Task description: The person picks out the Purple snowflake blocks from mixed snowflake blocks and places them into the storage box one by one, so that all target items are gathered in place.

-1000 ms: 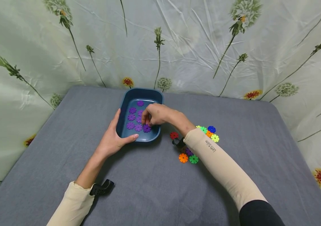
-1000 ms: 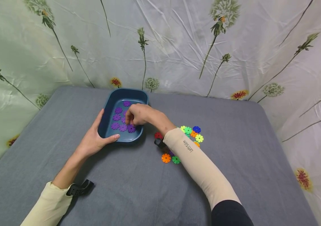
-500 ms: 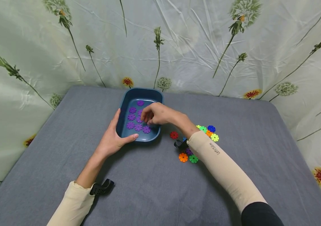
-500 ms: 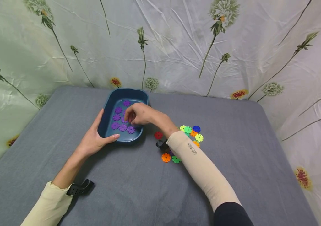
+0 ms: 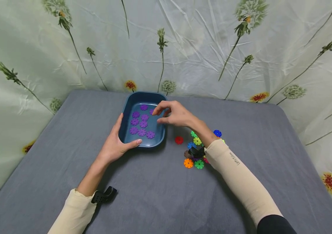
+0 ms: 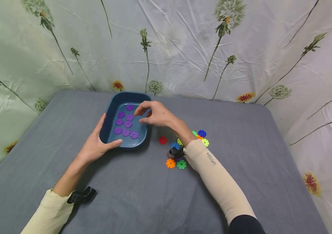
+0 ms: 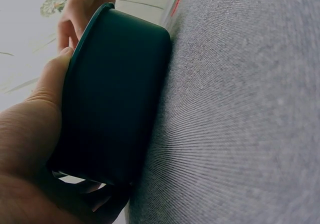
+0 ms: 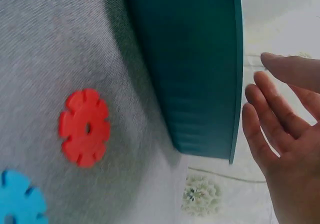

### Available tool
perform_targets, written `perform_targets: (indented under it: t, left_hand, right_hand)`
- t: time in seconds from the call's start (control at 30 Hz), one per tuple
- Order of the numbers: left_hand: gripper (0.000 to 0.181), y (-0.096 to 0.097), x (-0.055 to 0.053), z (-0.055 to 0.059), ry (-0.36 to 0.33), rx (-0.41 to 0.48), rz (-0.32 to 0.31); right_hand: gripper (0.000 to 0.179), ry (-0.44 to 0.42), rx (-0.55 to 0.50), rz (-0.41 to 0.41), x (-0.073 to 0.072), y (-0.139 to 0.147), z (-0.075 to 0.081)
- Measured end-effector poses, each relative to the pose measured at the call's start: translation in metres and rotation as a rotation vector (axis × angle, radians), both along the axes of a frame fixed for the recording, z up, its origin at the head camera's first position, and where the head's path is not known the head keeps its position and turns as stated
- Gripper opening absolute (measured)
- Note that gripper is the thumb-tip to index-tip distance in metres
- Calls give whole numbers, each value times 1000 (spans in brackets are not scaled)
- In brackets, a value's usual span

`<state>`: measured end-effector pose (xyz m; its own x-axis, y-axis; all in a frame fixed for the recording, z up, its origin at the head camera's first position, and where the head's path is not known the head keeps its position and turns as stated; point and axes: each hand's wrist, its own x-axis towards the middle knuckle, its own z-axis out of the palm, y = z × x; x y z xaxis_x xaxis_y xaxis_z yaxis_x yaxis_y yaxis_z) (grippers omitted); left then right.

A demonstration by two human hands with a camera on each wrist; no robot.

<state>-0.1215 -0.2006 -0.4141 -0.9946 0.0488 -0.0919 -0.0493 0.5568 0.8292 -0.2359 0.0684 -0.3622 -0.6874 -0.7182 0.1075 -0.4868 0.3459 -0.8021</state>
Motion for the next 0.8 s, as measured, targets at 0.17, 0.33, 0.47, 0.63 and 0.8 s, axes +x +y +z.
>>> perform_targets:
  t: [0.17, 0.33, 0.47, 0.63, 0.8]
  left_hand:
    - [126, 1, -1, -1, 5, -5, 3]
    - [126, 3, -1, -1, 14, -6, -2]
    - [126, 3, 0, -3, 22, -8, -12]
    - [127, 1, 4, -4, 9, -14, -15]
    - [126, 1, 3, -1, 14, -15, -8]
  right_hand:
    - [21, 14, -24, -46, 3, 16, -1]
    - [20, 6, -30, -60, 6, 30, -3]
    - [20, 16, -15, -82, 13, 39, -6]
    - [19, 12, -2, -90, 21, 44, -10]
    - [20, 15, 19, -92, 23, 51, -11]
